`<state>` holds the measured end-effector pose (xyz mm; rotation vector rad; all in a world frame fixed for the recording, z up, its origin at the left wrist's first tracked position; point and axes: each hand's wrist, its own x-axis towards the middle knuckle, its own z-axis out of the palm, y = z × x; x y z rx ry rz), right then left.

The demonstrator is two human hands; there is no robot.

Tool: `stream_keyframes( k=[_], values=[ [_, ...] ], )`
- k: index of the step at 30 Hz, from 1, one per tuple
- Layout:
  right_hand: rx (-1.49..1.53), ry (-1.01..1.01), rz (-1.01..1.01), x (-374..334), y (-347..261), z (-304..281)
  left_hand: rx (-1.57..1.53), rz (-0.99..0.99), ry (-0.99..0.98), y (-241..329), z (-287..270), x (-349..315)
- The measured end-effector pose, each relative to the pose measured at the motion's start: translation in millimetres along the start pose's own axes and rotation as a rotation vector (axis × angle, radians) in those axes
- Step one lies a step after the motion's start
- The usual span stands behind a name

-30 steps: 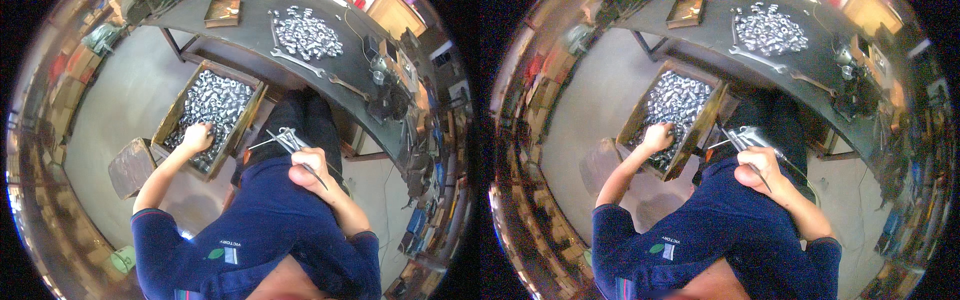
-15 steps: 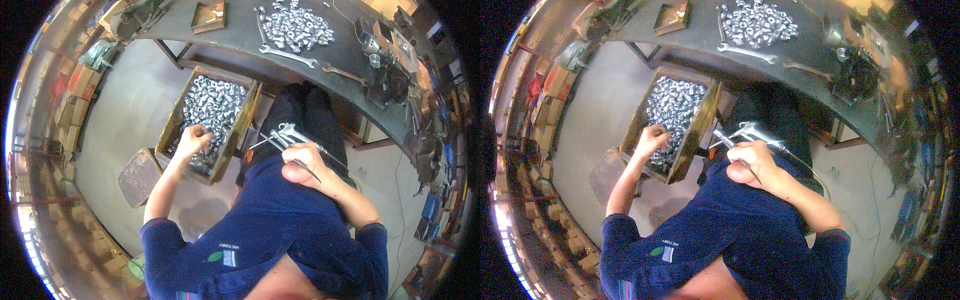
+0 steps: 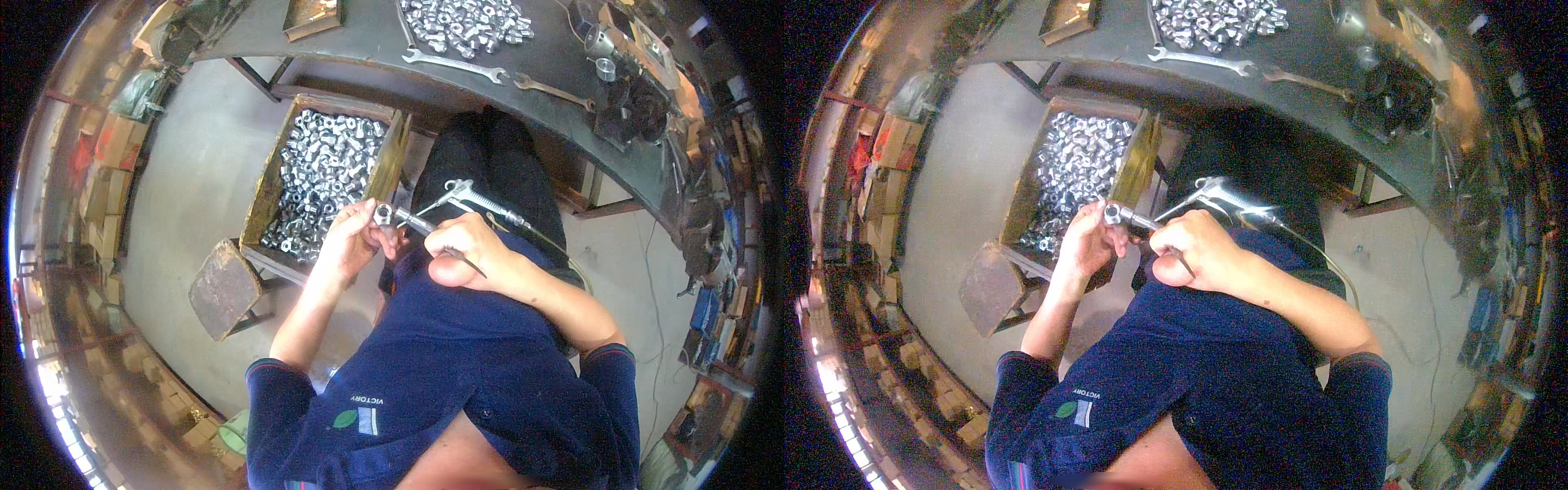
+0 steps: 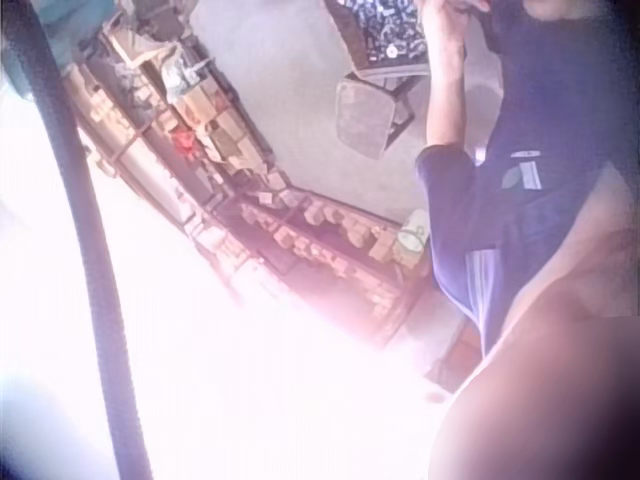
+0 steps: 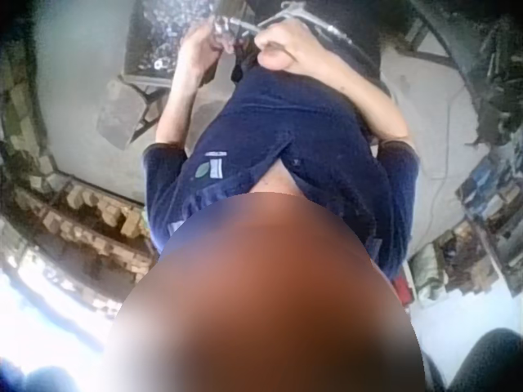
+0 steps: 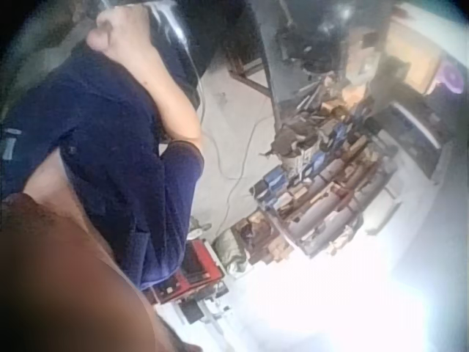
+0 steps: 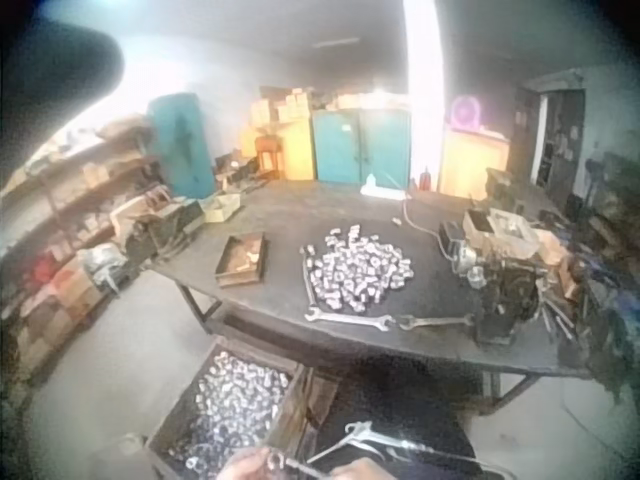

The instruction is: The person repeatedly picks small metal parts from a wooden tray, uses a handheld tool to scrape or deburr each piece, and places the finished parts onto a pile on the table. The process is continuous and repetitive throughout the clip.

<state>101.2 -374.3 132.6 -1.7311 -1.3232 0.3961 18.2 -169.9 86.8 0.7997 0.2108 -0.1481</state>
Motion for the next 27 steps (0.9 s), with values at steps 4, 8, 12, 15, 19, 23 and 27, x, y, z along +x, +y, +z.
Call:
stream_keyframes(
  k=[4,8,12,15,19,23,27],
  values=[
    [0.004,0.006,0.003,1.0,1.8,0.7,0.050,-0.001,0.033,3.9,-0.6,0.9],
    [-0.087,-0.072,0.081,3.5,-3.3,0.4,0.344,0.064,0.003,18.8,2.0,1.2],
    [-0.102,-0.119,0.182,1.6,-3.2,5.5,0.599,0.056,-0.068,39.1,17.0,3.3],
    [0.012,-0.063,0.175,1.5,-2.0,5.3,0.649,0.082,-0.097,43.3,22.8,4.0],
    [0.147,-0.106,0.207,3.8,-3.6,-1.4,0.676,0.134,-0.122,44.2,23.5,3.3],
    [0.101,-0.092,0.175,-9.2,-0.9,-15.1,1.168,0.425,-0.109,59.7,25.4,8.9],
    [0.091,0.203,-0.063,-19.2,-25.1,-35.9,1.631,0.612,0.187,49.3,20.3,16.3]
  ],
)
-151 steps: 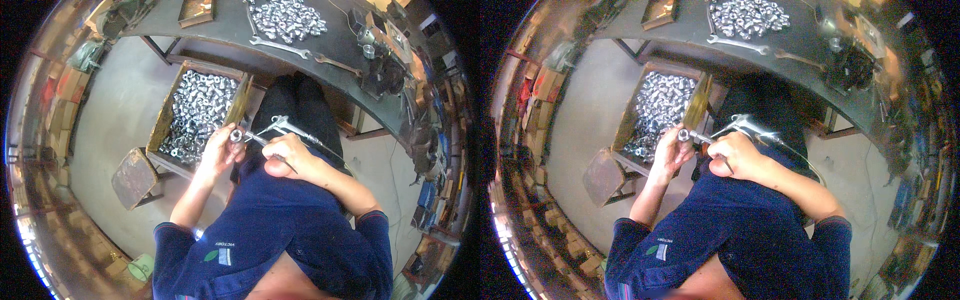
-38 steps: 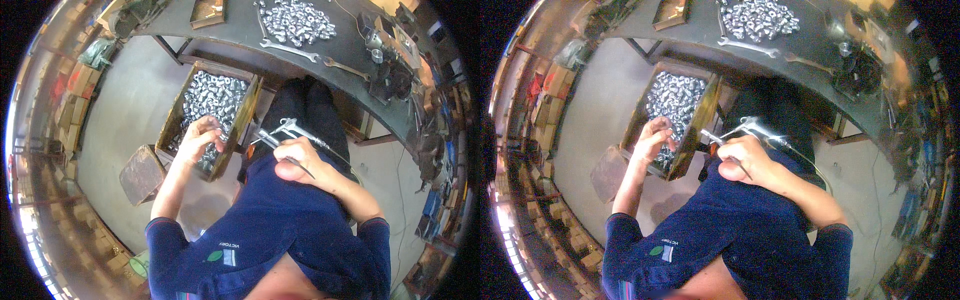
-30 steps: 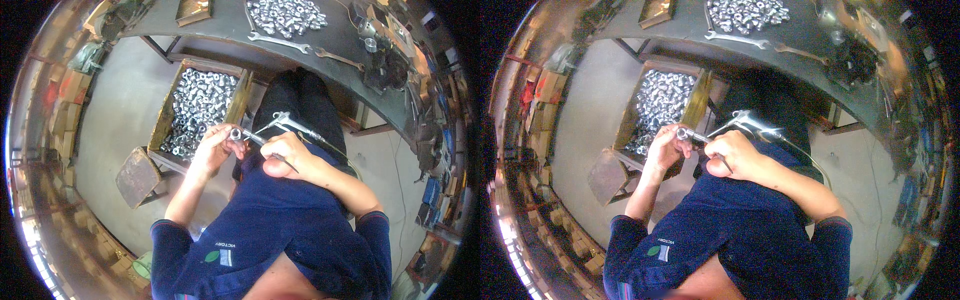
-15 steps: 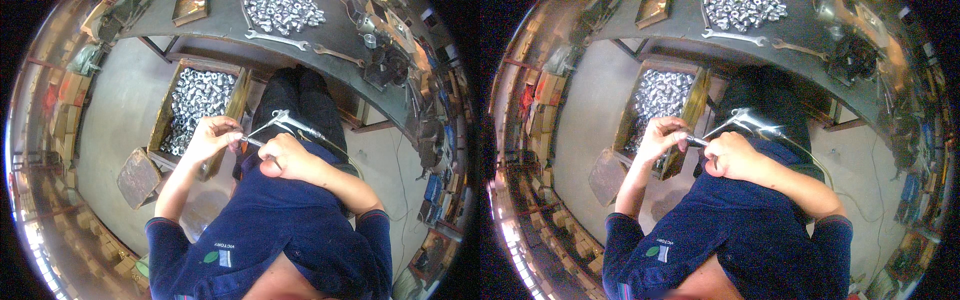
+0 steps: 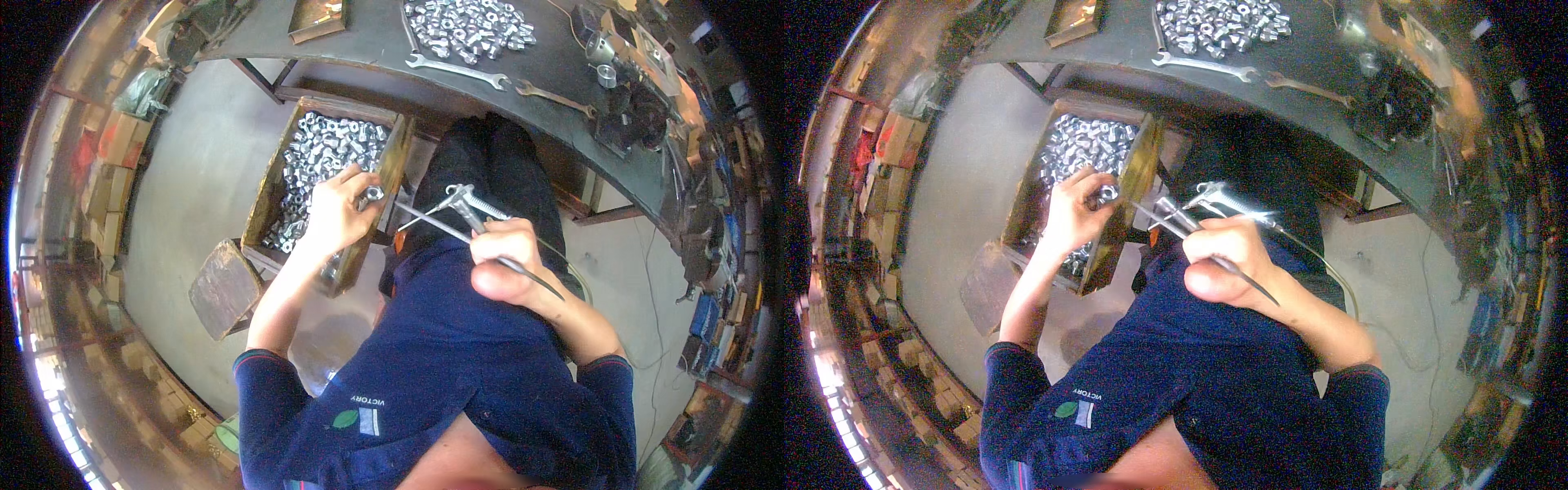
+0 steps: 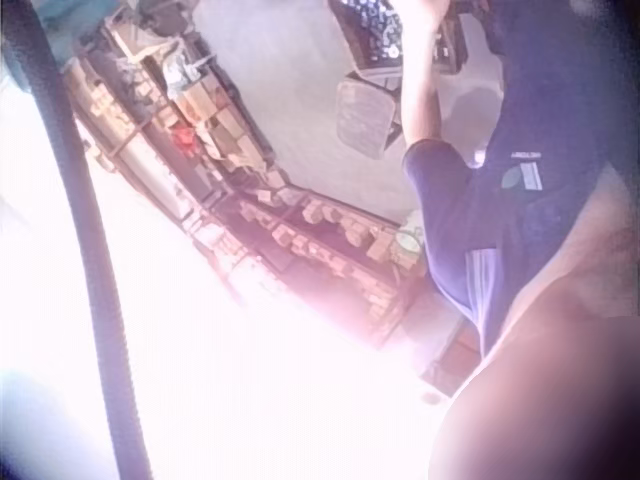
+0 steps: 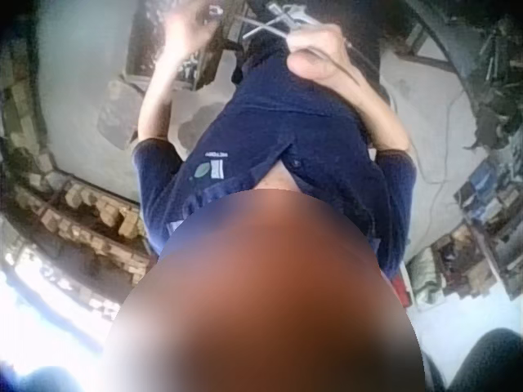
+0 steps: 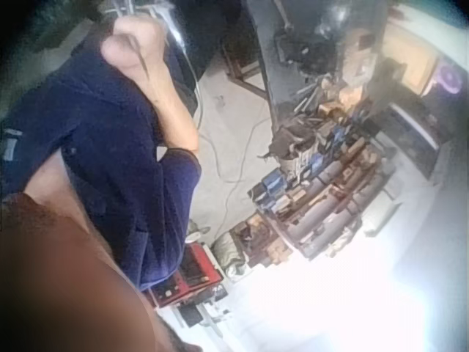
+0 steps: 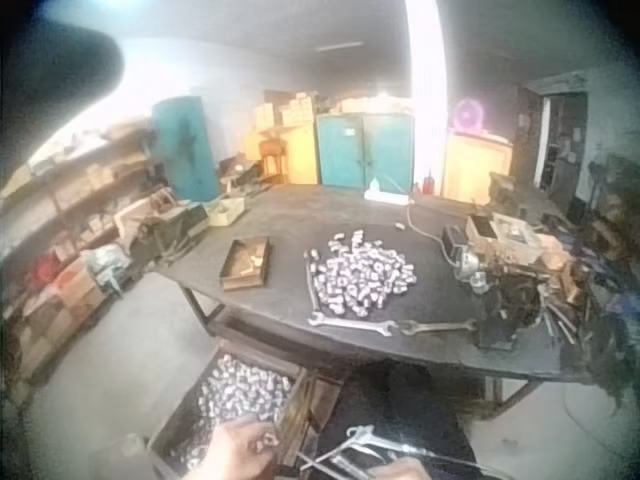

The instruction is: The person repeatedly picks small metal parts from a wooden tray, uses a handheld tool to scrape or deburr each piece, and places the finished parts onto a pile on the table. The process is continuous and repetitive throughout the clip.

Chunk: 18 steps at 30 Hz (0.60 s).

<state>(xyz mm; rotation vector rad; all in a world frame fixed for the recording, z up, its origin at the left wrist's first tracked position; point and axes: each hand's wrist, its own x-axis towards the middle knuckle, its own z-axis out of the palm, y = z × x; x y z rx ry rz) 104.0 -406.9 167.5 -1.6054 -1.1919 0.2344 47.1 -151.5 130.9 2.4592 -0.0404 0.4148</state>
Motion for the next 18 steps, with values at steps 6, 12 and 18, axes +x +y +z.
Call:
stream_keyframes(
  k=[6,12,18],
  values=[
    [0.008,0.027,-0.124,10.9,-11.7,6.0,0.046,0.015,0.027,3.2,10.8,-1.1],
    [0.043,-0.034,0.046,13.8,2.5,22.0,0.073,0.094,0.002,7.0,15.0,-1.0],
    [-0.228,-0.020,-0.078,19.3,38.4,29.8,0.033,0.172,-0.057,11.7,44.8,13.1]
  ],
)
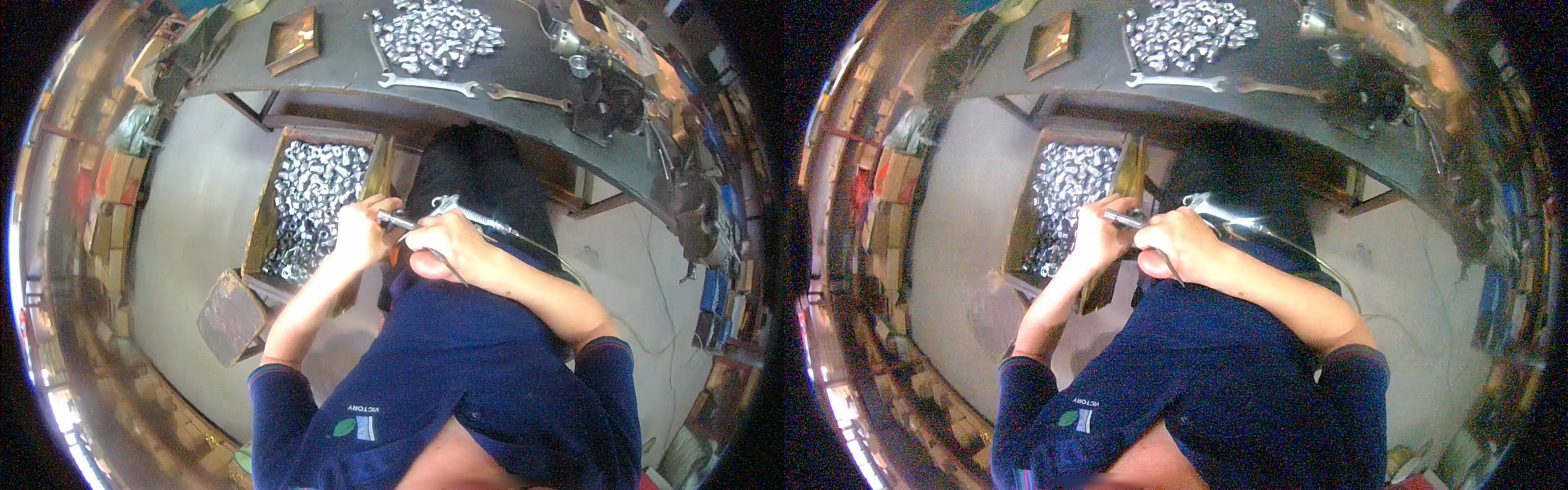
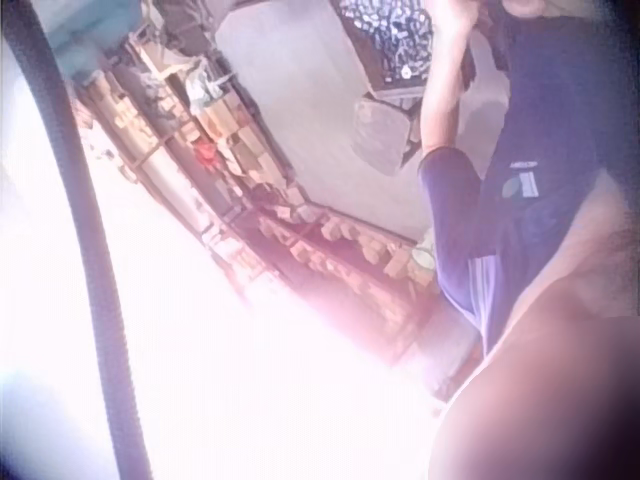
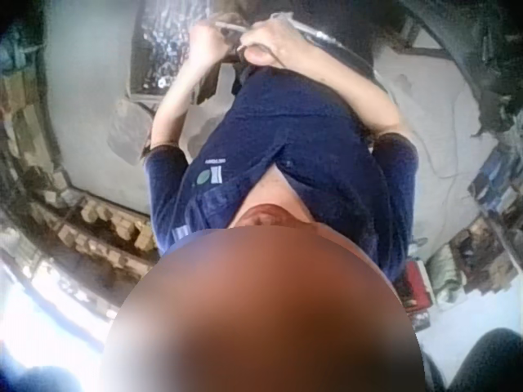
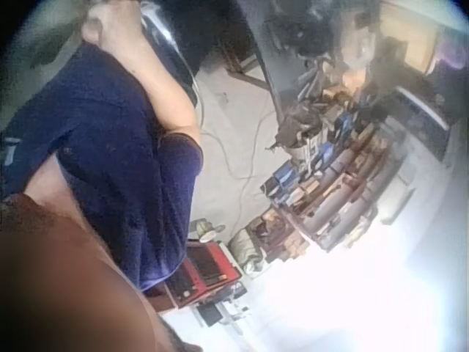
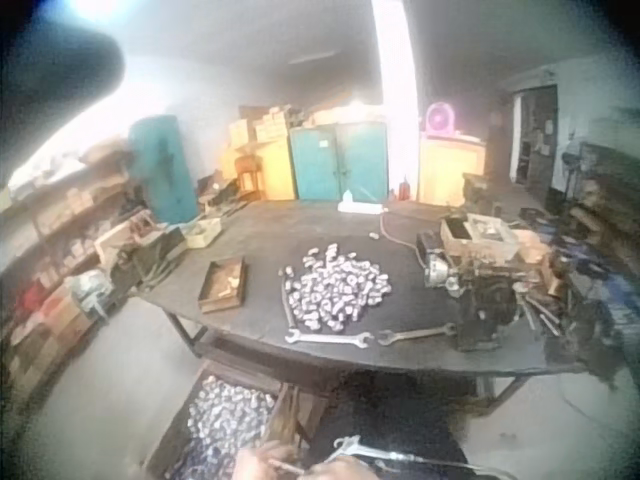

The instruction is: The person repeatedly picks small metal parts from a wooden tray, uses a handheld tool to scrape or deburr each piece, and places the finished parts onto a pile on the table. The process is continuous and repetitive throughout the clip.

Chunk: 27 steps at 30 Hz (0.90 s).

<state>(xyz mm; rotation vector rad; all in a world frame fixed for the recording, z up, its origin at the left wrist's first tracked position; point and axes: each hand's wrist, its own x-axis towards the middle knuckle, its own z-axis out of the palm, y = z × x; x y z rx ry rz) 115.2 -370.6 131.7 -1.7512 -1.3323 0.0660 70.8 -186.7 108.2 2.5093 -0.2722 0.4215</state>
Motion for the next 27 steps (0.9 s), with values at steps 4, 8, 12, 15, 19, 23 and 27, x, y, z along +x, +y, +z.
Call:
stream_keyframes(
  k=[4,8,12,15,19,23,27],
  values=[
    [-0.076,0.107,-0.026,-15.5,-16.6,-37.4,-0.031,-0.209,-0.060,-25.1,8.8,44.9],
    [-0.077,0.210,0.082,-31.2,-15.8,-52.7,-0.116,-0.238,0.102,-55.3,13.6,144.5],
    [0.001,0.188,0.099,-37.4,-7.8,-43.0,-1.047,-0.196,0.288,-55.4,-7.0,219.7],
    [0.029,0.203,0.164,-42.5,-4.5,-38.2,-1.048,-0.124,0.275,-33.8,-24.0,215.3],
    [0.037,0.160,0.129,-37.2,-8.2,-33.9,-0.750,-0.204,0.144,-67.1,-53.0,156.5],
    [0.017,0.078,0.114,-34.0,-11.6,-30.8,-0.337,-0.343,-0.018,-109.3,-78.7,61.8],
    [0.023,0.032,0.180,-29.5,-19.0,-26.9,0.121,-0.442,-0.473,-130.4,-87.2,-35.7]
  ],
)
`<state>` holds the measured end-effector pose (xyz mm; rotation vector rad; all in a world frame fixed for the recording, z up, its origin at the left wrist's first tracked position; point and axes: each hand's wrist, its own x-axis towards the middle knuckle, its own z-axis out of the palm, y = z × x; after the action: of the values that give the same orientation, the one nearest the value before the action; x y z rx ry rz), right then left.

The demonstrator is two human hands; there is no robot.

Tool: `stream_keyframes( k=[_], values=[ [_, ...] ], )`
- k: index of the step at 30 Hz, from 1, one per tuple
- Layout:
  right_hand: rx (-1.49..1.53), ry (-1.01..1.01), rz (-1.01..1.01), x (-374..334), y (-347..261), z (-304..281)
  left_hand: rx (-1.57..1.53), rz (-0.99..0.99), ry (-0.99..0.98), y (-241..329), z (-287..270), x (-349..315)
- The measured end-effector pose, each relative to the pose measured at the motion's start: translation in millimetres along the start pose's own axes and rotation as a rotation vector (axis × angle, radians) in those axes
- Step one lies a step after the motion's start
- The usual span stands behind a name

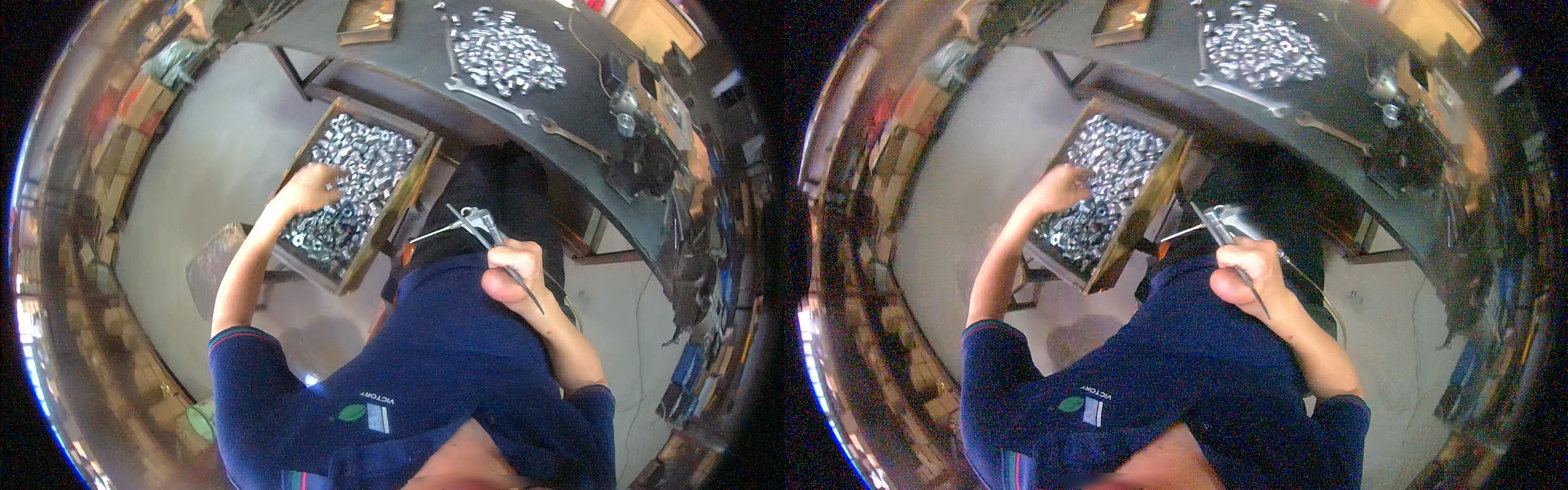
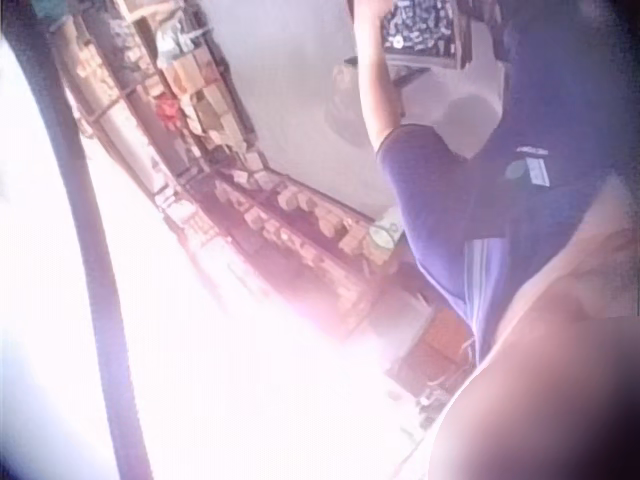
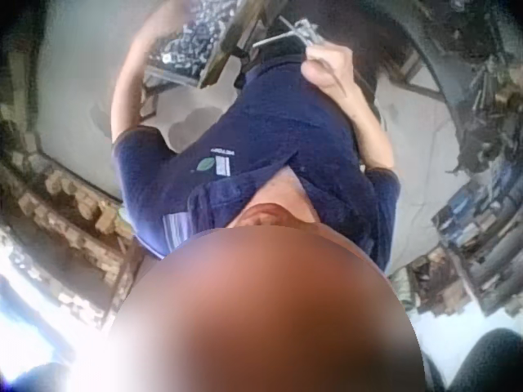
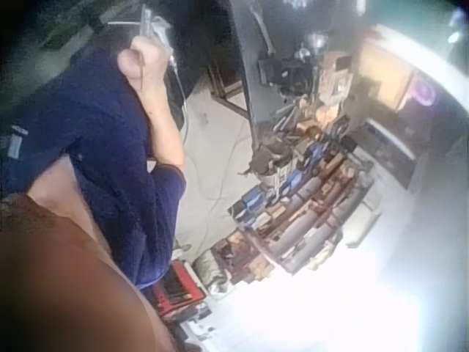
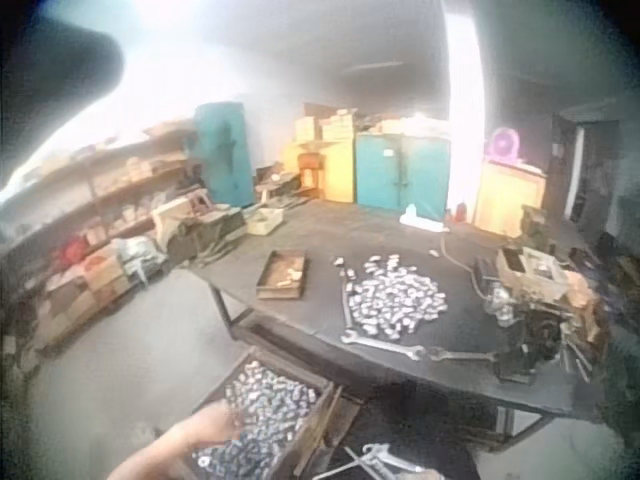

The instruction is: The person repeatedly picks small metal parts from a wooden tray, uses a handheld tool to scrape or deburr each piece, and places the finished parts onto a pile on the table. The process is continuous and repetitive throughout the clip.

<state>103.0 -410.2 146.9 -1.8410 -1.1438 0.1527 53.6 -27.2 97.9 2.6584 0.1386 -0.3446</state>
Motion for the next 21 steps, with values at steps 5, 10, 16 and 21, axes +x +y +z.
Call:
stream_keyframes(
  k=[5,10,16,21],
  values=[
    [-0.015,-0.070,0.010,8.4,-4.0,7.4,0.020,-0.032,-0.061,-14.7,54.6,-51.3],
    [-0.015,-0.081,0.017,17.1,-13.5,10.3,0.114,-0.050,0.016,-7.2,71.2,-42.7],
    [-0.020,-0.110,0.083,13.4,-15.1,5.6,0.094,-0.086,0.052,-3.4,56.6,-54.7],
    [0.012,-0.157,0.058,13.6,-13.0,11.4,0.187,-0.012,-0.048,-21.5,95.9,-45.2]
  ],
)
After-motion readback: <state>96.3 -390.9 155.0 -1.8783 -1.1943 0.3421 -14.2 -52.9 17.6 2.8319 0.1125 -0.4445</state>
